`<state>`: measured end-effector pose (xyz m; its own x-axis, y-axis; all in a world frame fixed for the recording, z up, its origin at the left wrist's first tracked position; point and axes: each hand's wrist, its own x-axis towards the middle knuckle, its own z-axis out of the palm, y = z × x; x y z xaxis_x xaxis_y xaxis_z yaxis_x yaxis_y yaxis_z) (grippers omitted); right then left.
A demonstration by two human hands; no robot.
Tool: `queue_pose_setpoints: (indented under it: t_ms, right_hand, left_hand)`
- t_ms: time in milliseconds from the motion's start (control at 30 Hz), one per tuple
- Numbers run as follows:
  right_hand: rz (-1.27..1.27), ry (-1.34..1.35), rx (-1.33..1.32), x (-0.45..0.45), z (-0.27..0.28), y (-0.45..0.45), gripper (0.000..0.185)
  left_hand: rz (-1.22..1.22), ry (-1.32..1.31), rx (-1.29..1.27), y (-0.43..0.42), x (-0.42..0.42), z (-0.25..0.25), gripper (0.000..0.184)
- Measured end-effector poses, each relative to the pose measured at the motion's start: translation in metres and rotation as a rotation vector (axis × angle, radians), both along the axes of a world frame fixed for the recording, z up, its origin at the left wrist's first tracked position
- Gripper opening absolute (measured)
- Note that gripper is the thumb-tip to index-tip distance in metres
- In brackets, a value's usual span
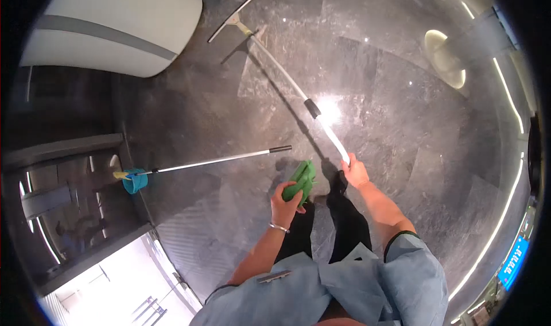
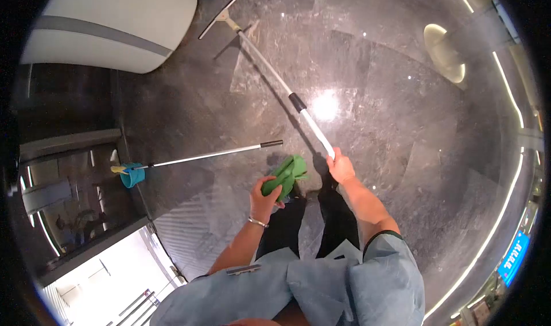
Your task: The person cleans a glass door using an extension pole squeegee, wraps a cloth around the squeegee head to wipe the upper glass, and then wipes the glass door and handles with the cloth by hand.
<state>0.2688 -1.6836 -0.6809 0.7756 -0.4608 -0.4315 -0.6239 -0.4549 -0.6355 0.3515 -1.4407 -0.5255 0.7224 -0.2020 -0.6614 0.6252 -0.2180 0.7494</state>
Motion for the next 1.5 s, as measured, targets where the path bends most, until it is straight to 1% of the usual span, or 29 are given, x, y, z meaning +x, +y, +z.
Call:
queue_pose_setpoints:
  t_ms: [67, 167, 233, 267, 300, 467, 533, 567, 600, 667, 700, 733, 800, 833, 900, 967, 1033, 1067, 1133, 1200, 1233, 1267, 1300, 1333, 1400, 1467, 1500]
  right_hand:
    - [0.024, 0.057, -0.014, 0.004, -0.049, -0.015, 0.031]
    - [0.033, 0.179, 0.002, 0.006, -0.126, -0.027, 0.033]
    - [0.045, 0.209, -0.008, 0.005, -0.166, -0.031, 0.033]
    - [0.043, 0.222, -0.034, 0.005, -0.184, -0.033, 0.033]
    - [0.033, 0.227, -0.003, 0.003, -0.201, -0.033, 0.033]
    - [0.019, 0.257, 0.032, -0.001, -0.255, -0.030, 0.033]
    - [-0.005, 0.209, 0.025, 0.003, -0.272, -0.027, 0.033]
    - [-0.018, 0.291, 0.051, 0.004, -0.279, -0.028, 0.033]
    - [-0.012, 0.295, 0.062, 0.001, -0.297, -0.029, 0.033]
    - [0.001, 0.343, -0.044, -0.011, -0.345, -0.034, 0.032]
    - [-0.006, 0.364, -0.041, -0.006, -0.344, -0.035, 0.031]
    - [0.056, 0.464, -0.045, -0.006, -0.353, -0.040, 0.030]
    - [0.084, 0.509, -0.136, -0.012, -0.373, -0.041, 0.028]
    - [0.095, 0.510, -0.125, -0.012, -0.378, -0.040, 0.028]
    - [0.090, 0.652, -0.125, -0.013, -0.386, -0.041, 0.029]
    - [0.079, 0.663, -0.104, -0.015, -0.389, -0.041, 0.029]
    - [0.029, 0.743, -0.060, -0.002, -0.369, -0.038, 0.031]
    - [0.037, 0.734, -0.074, 0.006, -0.354, -0.031, 0.031]
    - [0.167, 0.629, -0.056, 0.012, -0.312, -0.020, 0.026]
    - [0.762, 0.283, 0.126, -0.025, -0.331, -0.014, 0.022]
    - [0.245, 0.471, 0.605, 0.009, -0.226, 0.021, 0.029]
    - [0.183, 0.513, 0.883, 0.039, -0.125, 0.048, 0.037]
    - [-0.066, 0.473, 1.349, 0.006, -0.127, 0.068, 0.037]
    - [-0.240, 0.459, 1.462, 0.019, -0.048, 0.091, 0.035]
    - [-0.034, 0.470, 1.518, 0.038, 0.048, 0.116, 0.036]
    - [0.076, 0.232, 1.235, 0.064, 0.141, 0.150, 0.027]
    - [0.185, 0.211, 1.248, 0.075, 0.174, 0.161, 0.027]
  left_hand:
    - [0.019, 0.031, 0.022, 0.003, -0.005, -0.031, 0.032]
    - [0.028, 0.067, 0.121, 0.003, -0.005, -0.048, 0.033]
    - [0.095, 0.044, 0.119, 0.000, -0.003, -0.062, 0.035]
    - [0.103, 0.058, 0.133, 0.004, -0.004, -0.076, 0.035]
    - [0.087, 0.092, 0.164, 0.011, -0.006, -0.086, 0.034]
    - [0.110, 0.173, 0.198, 0.021, -0.004, -0.119, 0.030]
    - [0.168, 0.168, 0.131, 0.023, -0.005, -0.127, 0.027]
    - [0.174, 0.172, 0.141, 0.026, -0.007, -0.129, 0.027]
    - [0.143, 0.179, 0.141, 0.029, -0.007, -0.132, 0.026]
    - [0.118, 0.188, 0.153, 0.031, -0.007, -0.137, 0.024]
    - [0.114, 0.199, 0.137, 0.032, -0.008, -0.138, 0.022]
    - [0.109, 0.211, 0.120, 0.032, -0.009, -0.140, 0.021]
    - [0.106, 0.206, 0.128, 0.034, -0.011, -0.144, 0.021]
    - [0.098, 0.197, 0.125, 0.035, -0.012, -0.147, 0.021]
    - [0.099, 0.218, 0.158, 0.035, -0.012, -0.149, 0.022]
    - [0.102, 0.230, 0.178, 0.036, -0.013, -0.151, 0.023]
    - [0.099, 0.203, 0.154, 0.040, -0.017, -0.148, 0.026]
    - [0.111, 0.196, 0.143, 0.041, -0.018, -0.143, 0.026]
    - [0.192, 0.219, 0.094, 0.044, -0.023, -0.126, 0.029]
    - [0.226, 0.177, 0.056, 0.040, -0.028, -0.102, 0.027]
    - [0.250, 0.152, 0.041, 0.038, -0.032, -0.087, 0.025]
    - [0.282, 0.108, 0.026, 0.037, -0.036, -0.070, 0.025]
    - [0.198, 0.053, -0.013, 0.035, -0.042, -0.053, 0.024]
    - [0.116, -0.010, -0.042, 0.036, -0.051, -0.034, 0.023]
    - [-0.149, -0.547, 0.030, 0.046, -0.069, -0.003, 0.038]
    - [-0.166, -0.529, 0.283, 0.054, -0.073, 0.059, 0.057]
    - [-0.224, -0.665, 0.339, 0.068, -0.083, 0.066, 0.057]
